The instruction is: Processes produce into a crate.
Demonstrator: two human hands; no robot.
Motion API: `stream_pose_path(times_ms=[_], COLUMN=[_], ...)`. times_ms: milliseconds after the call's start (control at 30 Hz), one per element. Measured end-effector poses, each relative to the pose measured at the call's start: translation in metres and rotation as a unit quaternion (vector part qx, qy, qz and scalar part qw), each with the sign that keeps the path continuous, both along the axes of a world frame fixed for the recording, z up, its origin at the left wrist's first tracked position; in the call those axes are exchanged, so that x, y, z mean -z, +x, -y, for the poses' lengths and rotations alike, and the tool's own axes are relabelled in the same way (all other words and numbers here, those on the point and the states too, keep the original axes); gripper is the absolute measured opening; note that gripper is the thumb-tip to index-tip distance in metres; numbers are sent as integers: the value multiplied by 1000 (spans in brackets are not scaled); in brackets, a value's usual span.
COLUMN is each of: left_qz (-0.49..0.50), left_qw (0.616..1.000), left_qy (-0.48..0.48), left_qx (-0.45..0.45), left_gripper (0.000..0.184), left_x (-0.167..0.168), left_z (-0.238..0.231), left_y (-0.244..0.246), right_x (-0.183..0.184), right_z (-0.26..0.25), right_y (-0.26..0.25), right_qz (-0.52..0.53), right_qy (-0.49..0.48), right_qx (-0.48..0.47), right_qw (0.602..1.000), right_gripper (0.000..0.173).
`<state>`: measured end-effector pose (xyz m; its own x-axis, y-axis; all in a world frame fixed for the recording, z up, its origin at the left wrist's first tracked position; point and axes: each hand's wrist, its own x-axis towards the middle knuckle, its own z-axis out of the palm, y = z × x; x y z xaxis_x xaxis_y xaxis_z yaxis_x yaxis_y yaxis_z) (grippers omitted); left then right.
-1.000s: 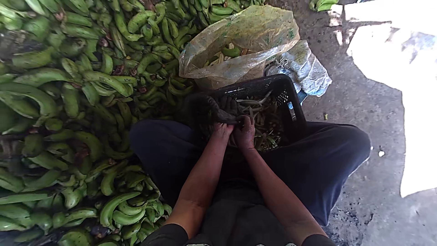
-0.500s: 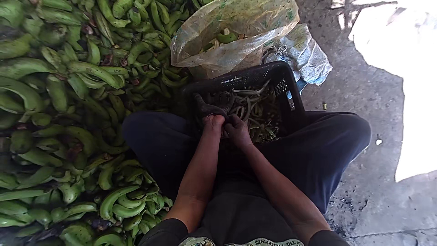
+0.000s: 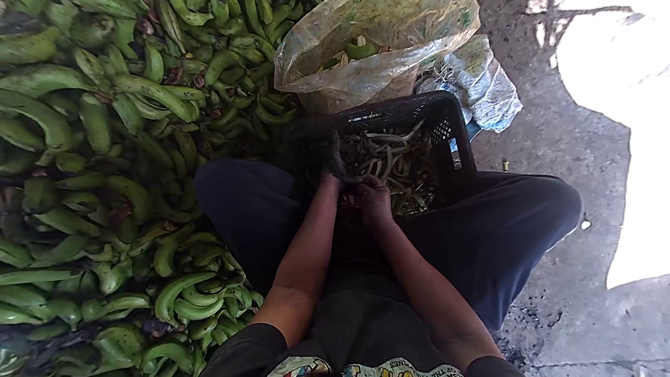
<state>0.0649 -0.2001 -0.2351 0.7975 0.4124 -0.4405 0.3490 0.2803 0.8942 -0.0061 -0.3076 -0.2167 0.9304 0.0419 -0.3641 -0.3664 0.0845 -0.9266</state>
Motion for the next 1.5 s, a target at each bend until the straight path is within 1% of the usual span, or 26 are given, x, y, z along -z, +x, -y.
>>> stream_pose_path(times_ms=[100, 200, 267, 333, 367, 400, 433, 500, 533, 567, 667, 733, 800, 833, 867, 900, 967, 1000, 1067, 1133, 1233, 1300, 1367, 1400, 1433, 1500], left_qz=[-57, -32, -16, -44, -61, -75, -84, -70, -50, -31, -13, -102, -255, -312, -349, -358, -306, -303, -358, -358, -340, -284, -175, -172, -192, -246], left_qw=[975, 925, 938, 984, 991, 990, 989, 973, 951, 932, 906, 874, 807, 772, 753, 759, 809, 813, 784, 789, 799, 772, 735, 734, 757, 819], left_qy=[191, 322, 280, 84, -14, -69, -52, 104, 178, 224, 280, 355, 383, 389, 390, 391, 412, 410, 366, 330, 319, 392, 492, 487, 459, 406], left_qx=[100, 201, 204, 151, 121, 96, 106, 196, 249, 282, 317, 315, 371, 395, 400, 379, 286, 281, 350, 374, 380, 412, 433, 441, 423, 322], left_gripper=[51, 57, 53, 46, 44, 40, 40, 44, 43, 42, 40, 38, 38, 38, 39, 40, 40, 39, 38, 36, 31, 33, 37, 40, 42, 46], left_x=[-4, -6, -7, -6, 3, 16, 24, 21, 19, 19, 25, 14, -26, -35, -35, -29, -9, -11, -37, -51, -52, -23, 32, 43, 45, 24], left_z=[1, 5, 8, 11, 10, 7, 4, 0, -2, -4, -7, -2, 9, 13, 14, 12, 6, 7, 11, 11, 7, 4, 0, -1, -1, 3], left_y=[-2, -3, -1, -4, -6, -8, -9, 2, 5, 4, 2, -14, -27, -29, -30, -32, -31, -34, -35, -33, -36, -27, -9, -5, -7, -8], right_x=[6, 2, 7, 11, 12, 12, 12, 8, 3, 0, 3, 3, -5, -8, -12, -18, -29, -31, -30, -24, -7, 1, 3, 2, -1, -12], right_z=[2, 1, 1, 3, 3, 4, 5, 6, 7, 6, 6, 6, 7, 10, 14, 20, 29, 30, 26, 19, 16, 21, 27, 28, 29, 25], right_y=[1, 5, 6, 7, 6, 5, 4, 4, 4, 4, 4, 4, 3, 6, 11, 19, 31, 29, 20, 15, 15, 19, 19, 18, 18, 17], right_qz=[-57, -92, -98, -81, -64, -44, -26, 6, 13, 22, 89, 137, 165, 175, 190, 206, 229, 226, 190, 113, 26, 10, 8, 19, 34, 50], right_qy=[133, 185, 202, 204, 199, 196, 189, 132, 90, 48, -64, -150, -241, -275, -304, -324, -340, -330, -293, -256, -180, -131, -121, -141, -185, -302], right_qx=[53, 69, 67, 35, 12, -15, -47, -128, -155, -163, -126, -92, -82, -75, -58, -44, -36, -47, -116, -185, -200, -207, -222, -237, -259, -309], right_qw=[988, 976, 972, 975, 978, 979, 981, 983, 984, 985, 986, 975, 953, 942, 932, 922, 912, 915, 930, 942, 963, 969, 968, 961, 948, 900], right_gripper=[15, 20, 25, 29, 28, 27, 22, 7, 10, 13, 17, 19, 21, 25, 25, 25, 23, 21, 21, 29, 31, 24, 19, 18, 19, 20])
